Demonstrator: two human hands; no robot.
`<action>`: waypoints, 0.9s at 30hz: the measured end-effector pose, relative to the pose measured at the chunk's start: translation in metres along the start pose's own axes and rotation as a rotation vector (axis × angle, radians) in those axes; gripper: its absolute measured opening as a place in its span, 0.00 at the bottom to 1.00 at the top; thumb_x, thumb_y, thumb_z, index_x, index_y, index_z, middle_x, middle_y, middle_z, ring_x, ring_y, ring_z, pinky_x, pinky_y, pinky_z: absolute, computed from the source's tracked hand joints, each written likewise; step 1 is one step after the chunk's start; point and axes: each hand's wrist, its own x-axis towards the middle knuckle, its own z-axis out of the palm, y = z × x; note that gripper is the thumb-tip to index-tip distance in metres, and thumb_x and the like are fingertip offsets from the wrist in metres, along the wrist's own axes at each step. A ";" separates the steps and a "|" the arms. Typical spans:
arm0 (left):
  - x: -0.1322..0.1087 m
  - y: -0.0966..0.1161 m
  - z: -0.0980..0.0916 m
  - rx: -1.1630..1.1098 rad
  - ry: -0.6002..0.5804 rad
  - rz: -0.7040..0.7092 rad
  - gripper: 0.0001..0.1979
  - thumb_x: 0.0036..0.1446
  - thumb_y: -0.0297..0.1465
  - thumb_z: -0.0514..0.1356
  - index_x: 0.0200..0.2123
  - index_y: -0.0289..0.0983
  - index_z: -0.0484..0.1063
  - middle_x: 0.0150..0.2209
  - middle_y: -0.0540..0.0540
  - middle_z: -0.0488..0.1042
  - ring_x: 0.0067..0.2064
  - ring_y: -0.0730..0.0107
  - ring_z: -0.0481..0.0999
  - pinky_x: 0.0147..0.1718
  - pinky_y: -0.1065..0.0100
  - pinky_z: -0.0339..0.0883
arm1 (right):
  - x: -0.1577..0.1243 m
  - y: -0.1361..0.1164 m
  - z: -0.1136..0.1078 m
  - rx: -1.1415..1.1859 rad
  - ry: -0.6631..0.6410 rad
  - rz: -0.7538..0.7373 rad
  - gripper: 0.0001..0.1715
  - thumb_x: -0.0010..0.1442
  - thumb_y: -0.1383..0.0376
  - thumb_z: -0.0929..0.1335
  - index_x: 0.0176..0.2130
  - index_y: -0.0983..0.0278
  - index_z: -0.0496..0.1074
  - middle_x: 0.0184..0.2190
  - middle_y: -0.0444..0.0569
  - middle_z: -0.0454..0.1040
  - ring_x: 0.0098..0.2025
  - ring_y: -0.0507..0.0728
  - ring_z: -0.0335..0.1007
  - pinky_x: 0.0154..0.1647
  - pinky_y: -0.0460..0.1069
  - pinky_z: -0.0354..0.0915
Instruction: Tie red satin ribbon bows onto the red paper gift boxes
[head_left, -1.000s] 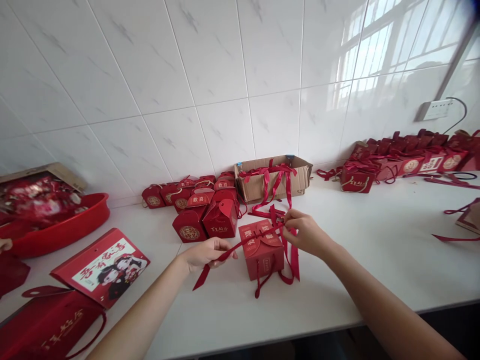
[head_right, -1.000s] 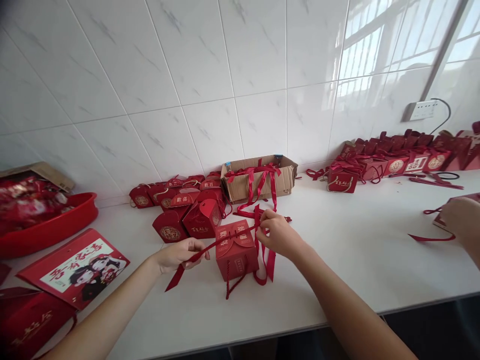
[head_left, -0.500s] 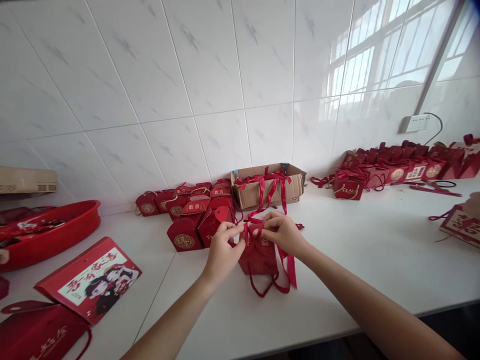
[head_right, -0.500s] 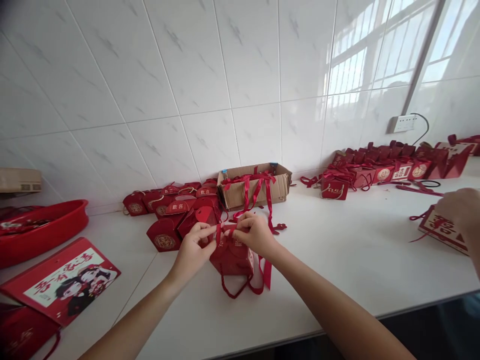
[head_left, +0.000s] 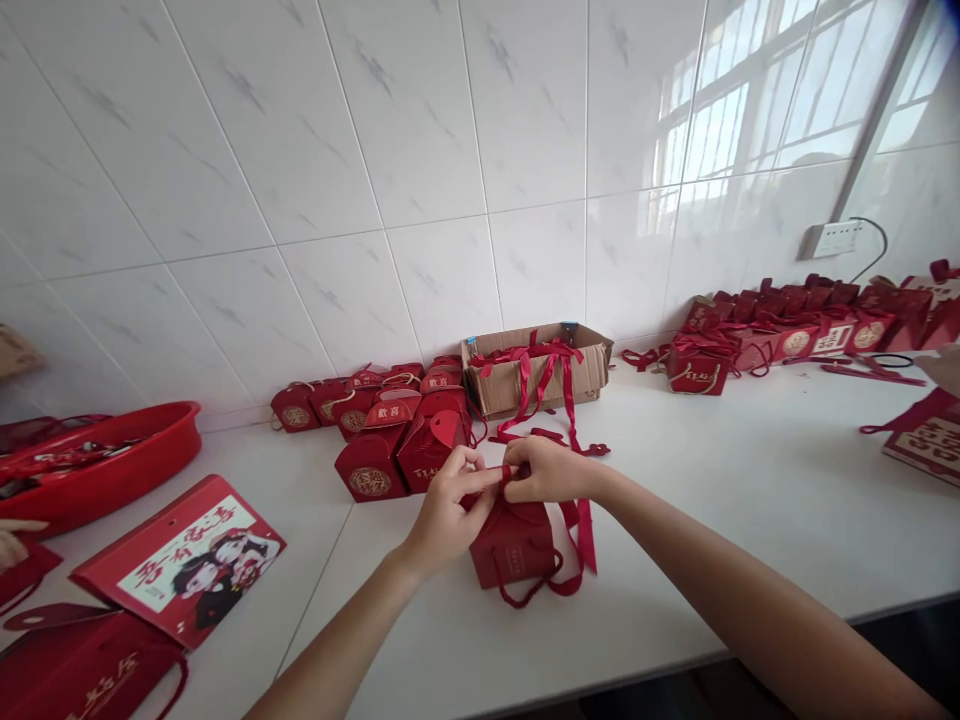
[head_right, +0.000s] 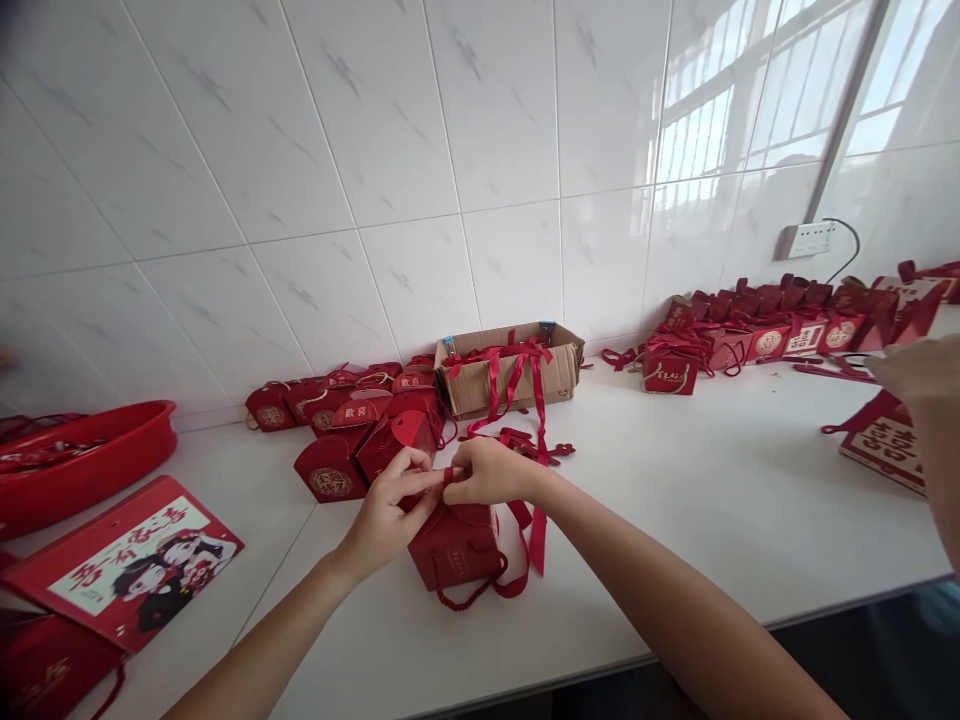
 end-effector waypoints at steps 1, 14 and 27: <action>0.002 -0.001 -0.002 -0.019 -0.027 -0.016 0.09 0.57 0.25 0.55 0.33 0.38 0.76 0.34 0.47 0.63 0.35 0.72 0.69 0.34 0.71 0.66 | 0.001 -0.001 -0.001 -0.015 -0.016 -0.004 0.13 0.43 0.67 0.67 0.19 0.63 0.56 0.21 0.40 0.57 0.24 0.48 0.52 0.21 0.44 0.49; -0.013 -0.009 -0.026 0.153 -0.106 -0.226 0.08 0.61 0.31 0.50 0.33 0.38 0.67 0.35 0.47 0.66 0.30 0.73 0.68 0.31 0.70 0.64 | -0.023 -0.002 -0.006 -0.159 0.027 -0.017 0.10 0.50 0.68 0.64 0.21 0.64 0.58 0.32 0.45 0.65 0.29 0.50 0.58 0.27 0.46 0.56; -0.007 -0.012 -0.019 -0.327 -0.179 -0.413 0.11 0.56 0.35 0.56 0.25 0.38 0.58 0.54 0.40 0.64 0.58 0.56 0.60 0.53 0.57 0.56 | -0.042 -0.001 0.010 -0.098 0.229 -0.012 0.09 0.49 0.70 0.65 0.22 0.63 0.59 0.37 0.48 0.68 0.36 0.55 0.64 0.38 0.51 0.61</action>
